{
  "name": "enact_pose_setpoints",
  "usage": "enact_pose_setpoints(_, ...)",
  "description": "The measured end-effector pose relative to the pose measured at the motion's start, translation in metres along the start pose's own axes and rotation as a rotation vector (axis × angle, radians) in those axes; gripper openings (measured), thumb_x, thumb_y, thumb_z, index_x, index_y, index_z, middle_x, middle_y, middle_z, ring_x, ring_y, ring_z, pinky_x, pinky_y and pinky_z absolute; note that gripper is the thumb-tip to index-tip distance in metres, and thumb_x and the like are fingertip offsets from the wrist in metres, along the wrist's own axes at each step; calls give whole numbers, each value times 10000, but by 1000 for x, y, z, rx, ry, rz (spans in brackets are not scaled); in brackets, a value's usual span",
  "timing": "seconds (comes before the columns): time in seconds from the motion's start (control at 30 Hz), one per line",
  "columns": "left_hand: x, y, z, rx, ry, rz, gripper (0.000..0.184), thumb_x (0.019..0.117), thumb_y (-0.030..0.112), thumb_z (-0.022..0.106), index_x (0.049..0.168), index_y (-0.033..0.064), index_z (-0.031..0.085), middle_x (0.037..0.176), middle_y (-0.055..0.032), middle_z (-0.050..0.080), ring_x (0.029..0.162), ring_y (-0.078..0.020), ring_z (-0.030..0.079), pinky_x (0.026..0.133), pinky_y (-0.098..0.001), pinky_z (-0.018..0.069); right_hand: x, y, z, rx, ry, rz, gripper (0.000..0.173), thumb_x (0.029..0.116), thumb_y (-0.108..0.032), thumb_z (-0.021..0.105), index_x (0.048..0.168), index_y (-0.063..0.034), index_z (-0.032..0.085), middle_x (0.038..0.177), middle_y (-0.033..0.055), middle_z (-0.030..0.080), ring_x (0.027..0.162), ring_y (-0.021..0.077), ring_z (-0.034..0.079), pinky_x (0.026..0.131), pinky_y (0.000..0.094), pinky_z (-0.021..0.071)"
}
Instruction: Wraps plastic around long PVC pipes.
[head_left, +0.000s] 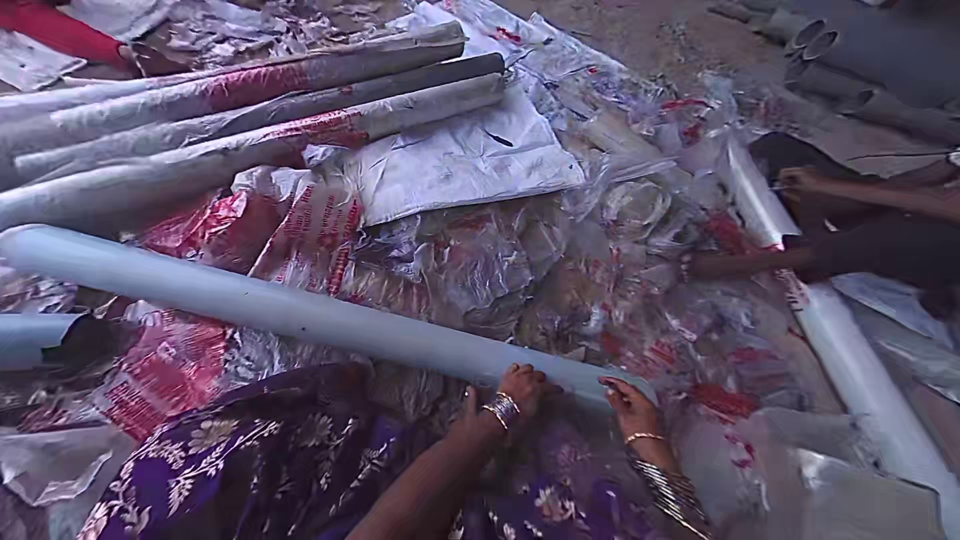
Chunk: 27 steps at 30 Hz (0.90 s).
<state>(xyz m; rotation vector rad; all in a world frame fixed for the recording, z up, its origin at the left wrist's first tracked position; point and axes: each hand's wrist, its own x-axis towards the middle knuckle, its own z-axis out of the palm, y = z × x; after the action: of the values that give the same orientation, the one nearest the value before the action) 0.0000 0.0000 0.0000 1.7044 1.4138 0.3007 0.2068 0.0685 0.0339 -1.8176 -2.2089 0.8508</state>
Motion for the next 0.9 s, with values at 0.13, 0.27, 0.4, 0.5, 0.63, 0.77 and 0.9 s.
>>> enact_pose_setpoints(0.13, 10, -7, 9, 97, 9, 30, 468, 1011, 75, 520, 1432, 249, 630, 1297, -188, 657, 1245, -399, 566, 1014, -582, 404, 10, -10, -12, -348, 20, 33, 315, 1024, -82, 559, 1263, -155, 752, 1242, 245, 654, 1153, 427, 627, 1018, 650, 400)
enact_pose_setpoints(0.27, 7, -9, 8, 120, 4, 52, 484, 1008, 70, 518, 1437, 265, 624, 1249, -190, 667, 1210, -397, 576, 998, -572, 407, 14, -2, 5, -409, 59, -268, 259, 969, -64, 624, 1140, -142, 803, 1051, 193, 729, 985, 396, 691, 978, 672, 380)
enact_pose_setpoints(0.4, 6, -11, 9, 116, 28, 78, 466, 1009, 78, 516, 1415, 267, 646, 1214, -208, 672, 1176, -410, 588, 970, -579, 415, 20, 4, 32, -349, 203, -525, 102, 893, -82, 709, 901, -94, 810, 931, 146, 743, 890, 386, 708, 954, 718, 384)
enact_pose_setpoints(0.5, 7, -10, 7, 113, 20, 72, 450, 1021, 94, 512, 1409, 274, 651, 1217, -205, 671, 1181, -404, 584, 981, -575, 409, 22, 10, 49, -365, 294, -614, 133, 863, -53, 690, 844, -119, 804, 903, 124, 734, 860, 367, 703, 943, 715, 394)
enact_pose_setpoints(0.63, 9, -12, 7, 101, 39, 67, 430, 1019, 97, 515, 1373, 274, 682, 1212, -205, 678, 1176, -405, 590, 978, -575, 410, 21, 23, 64, -465, 465, -738, 188, 842, -65, 628, 808, -178, 774, 859, 69, 719, 799, 304, 689, 894, 645, 428)
enact_pose_setpoints(0.77, 13, -10, 5, 72, 22, 61, 408, 1027, 103, 505, 1355, 252, 697, 1213, -203, 677, 1185, -402, 580, 977, -580, 397, 18, 32, 68, -543, 568, -794, 160, 850, -95, 623, 759, -186, 718, 831, 57, 694, 776, 281, 667, 881, 581, 430)
enact_pose_setpoints(0.9, 13, -10, 2, 51, 24, 54, 405, 1021, 87, 507, 1333, 241, 714, 1189, -215, 681, 1168, -412, 587, 977, -590, 396, 21, 44, 62, -548, 610, -717, 138, 810, -55, 632, 745, -138, 722, 810, 102, 687, 741, 322, 653, 795, 562, 436)
